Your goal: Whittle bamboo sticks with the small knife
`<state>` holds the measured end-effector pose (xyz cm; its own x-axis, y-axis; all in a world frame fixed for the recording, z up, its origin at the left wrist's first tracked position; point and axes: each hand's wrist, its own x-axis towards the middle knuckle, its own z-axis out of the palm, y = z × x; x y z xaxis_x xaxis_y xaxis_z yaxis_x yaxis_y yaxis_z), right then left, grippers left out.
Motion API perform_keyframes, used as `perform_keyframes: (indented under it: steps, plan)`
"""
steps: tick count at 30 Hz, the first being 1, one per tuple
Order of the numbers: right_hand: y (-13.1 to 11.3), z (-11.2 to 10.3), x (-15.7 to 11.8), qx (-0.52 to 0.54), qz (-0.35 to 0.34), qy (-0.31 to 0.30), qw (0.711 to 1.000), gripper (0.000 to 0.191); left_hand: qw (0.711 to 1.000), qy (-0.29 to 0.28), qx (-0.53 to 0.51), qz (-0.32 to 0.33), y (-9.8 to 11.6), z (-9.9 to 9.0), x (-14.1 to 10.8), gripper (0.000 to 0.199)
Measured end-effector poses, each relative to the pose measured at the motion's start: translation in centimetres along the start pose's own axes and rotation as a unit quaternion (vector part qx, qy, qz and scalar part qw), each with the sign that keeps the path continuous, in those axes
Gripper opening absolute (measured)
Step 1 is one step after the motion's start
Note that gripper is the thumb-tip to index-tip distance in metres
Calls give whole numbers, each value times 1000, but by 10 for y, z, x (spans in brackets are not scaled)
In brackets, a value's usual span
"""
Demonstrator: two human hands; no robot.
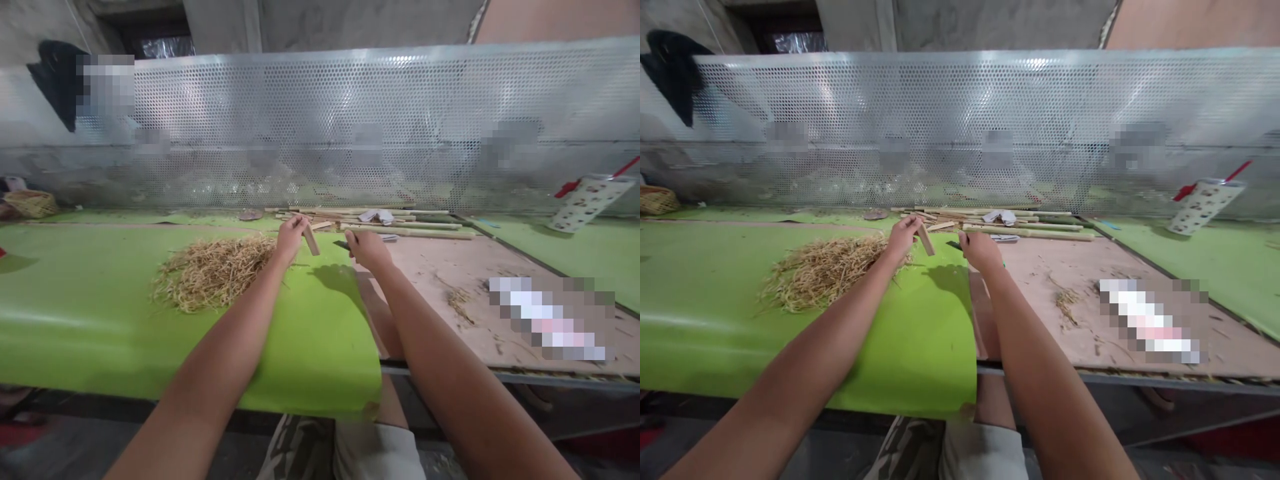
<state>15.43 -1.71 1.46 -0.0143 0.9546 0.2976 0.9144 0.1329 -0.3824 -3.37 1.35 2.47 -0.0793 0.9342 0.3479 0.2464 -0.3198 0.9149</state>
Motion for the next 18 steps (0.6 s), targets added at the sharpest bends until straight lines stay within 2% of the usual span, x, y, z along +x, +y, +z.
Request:
perform_keyframes:
  steps: [3,6,8,11,13,16,18]
  plan:
    - [10,-5,1,15,52,49,997,59,998,-51,9,24,0,11,-7,26]
    - [16,-8,1,15,95,113,989,60,993,-97,32,59,-3,31,-17,28]
    - [17,-8,1,14,109,131,985,58,986,-124,78,86,-6,47,-22,26]
    - [17,-7,1,24,114,128,985,55,973,-110,184,87,-9,58,-21,22]
    - [17,-7,1,30,113,122,986,54,965,-90,239,65,-10,52,-14,19]
    - [18,-6,1,28,102,110,988,53,960,-56,273,22,-12,28,0,19]
    - [17,-5,1,19,83,92,992,52,964,-34,263,28,-13,13,6,25]
